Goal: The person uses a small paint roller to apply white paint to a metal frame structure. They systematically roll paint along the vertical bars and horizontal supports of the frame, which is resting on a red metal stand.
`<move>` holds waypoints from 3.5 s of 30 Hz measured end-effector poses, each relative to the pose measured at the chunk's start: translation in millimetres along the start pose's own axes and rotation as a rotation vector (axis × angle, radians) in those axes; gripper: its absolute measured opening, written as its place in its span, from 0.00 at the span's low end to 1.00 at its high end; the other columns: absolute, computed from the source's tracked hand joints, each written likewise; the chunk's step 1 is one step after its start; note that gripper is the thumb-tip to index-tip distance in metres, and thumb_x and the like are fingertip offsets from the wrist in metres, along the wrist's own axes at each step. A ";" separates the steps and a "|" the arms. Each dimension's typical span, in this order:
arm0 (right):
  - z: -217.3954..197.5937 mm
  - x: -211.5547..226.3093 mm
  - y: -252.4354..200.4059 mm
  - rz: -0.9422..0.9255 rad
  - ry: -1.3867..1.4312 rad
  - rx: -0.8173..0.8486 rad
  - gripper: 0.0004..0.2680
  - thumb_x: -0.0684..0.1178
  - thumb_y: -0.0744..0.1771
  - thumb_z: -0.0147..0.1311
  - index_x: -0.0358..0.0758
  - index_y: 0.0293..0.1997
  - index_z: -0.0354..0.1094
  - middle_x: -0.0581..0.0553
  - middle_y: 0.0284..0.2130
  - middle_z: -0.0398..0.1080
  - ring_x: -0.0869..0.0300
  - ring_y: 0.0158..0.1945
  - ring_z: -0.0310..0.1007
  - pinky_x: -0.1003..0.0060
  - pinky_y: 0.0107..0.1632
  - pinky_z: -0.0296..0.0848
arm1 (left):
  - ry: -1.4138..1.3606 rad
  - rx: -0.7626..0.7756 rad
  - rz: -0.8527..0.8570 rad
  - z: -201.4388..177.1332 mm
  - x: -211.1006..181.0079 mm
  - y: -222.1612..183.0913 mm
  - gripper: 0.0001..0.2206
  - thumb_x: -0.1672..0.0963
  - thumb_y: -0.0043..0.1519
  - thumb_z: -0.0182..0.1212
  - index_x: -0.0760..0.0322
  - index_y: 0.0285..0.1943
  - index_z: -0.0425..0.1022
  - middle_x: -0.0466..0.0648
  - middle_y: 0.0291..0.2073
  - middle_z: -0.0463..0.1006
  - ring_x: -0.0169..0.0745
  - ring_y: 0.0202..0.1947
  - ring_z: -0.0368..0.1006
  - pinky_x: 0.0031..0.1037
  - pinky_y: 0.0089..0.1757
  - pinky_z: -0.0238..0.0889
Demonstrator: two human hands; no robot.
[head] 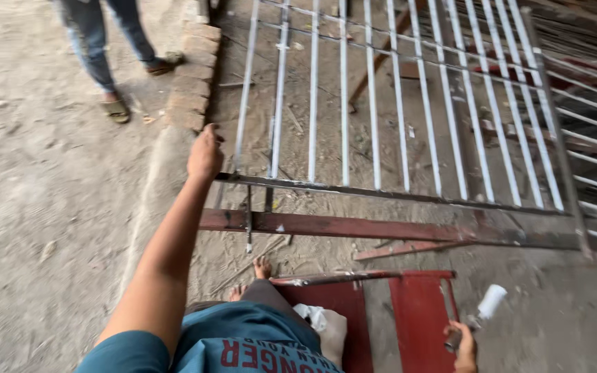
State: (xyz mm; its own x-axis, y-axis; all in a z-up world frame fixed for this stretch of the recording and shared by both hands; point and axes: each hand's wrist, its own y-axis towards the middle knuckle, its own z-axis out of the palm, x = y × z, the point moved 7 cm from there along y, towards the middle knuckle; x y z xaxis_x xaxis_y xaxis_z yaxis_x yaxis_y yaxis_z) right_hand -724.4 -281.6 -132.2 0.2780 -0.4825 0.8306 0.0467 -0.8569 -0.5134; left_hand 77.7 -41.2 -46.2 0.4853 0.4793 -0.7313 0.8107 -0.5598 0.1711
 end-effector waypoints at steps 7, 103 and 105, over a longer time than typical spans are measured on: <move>-0.1 5.8 -31.6 -0.018 0.079 0.014 0.15 0.58 0.66 0.45 0.40 0.40 0.76 0.45 0.26 0.73 0.60 0.20 0.60 0.64 0.22 0.57 | 0.222 0.092 -0.151 18.1 22.2 16.1 0.21 0.67 0.61 0.48 0.71 0.65 0.62 0.66 0.52 0.75 0.64 0.50 0.74 0.45 0.49 0.69; 191.7 223.2 61.1 -0.411 -0.547 0.166 0.13 0.56 0.72 0.45 0.34 0.44 0.65 0.42 0.20 0.67 0.58 0.20 0.68 0.60 0.25 0.65 | -0.160 -0.478 0.579 136.4 -258.3 -88.6 0.09 0.55 0.75 0.49 0.66 0.51 0.72 0.49 0.40 0.80 0.42 0.37 0.73 0.32 0.41 0.64; 191.8 230.0 64.0 -0.608 -0.659 0.145 0.14 0.56 0.73 0.45 0.32 0.44 0.64 0.36 0.24 0.70 0.48 0.26 0.72 0.54 0.29 0.69 | -0.191 -0.495 0.563 135.6 -256.6 -85.4 0.09 0.55 0.74 0.49 0.66 0.50 0.72 0.49 0.39 0.81 0.41 0.36 0.72 0.32 0.40 0.63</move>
State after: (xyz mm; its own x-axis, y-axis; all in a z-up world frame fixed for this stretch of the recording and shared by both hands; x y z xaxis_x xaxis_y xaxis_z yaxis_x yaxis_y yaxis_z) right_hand -473.4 -412.6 -15.4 0.6567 0.2857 0.6980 0.4726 -0.8771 -0.0856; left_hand -160.5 -208.0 37.3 0.8390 0.0619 -0.5406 0.5327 -0.2957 0.7930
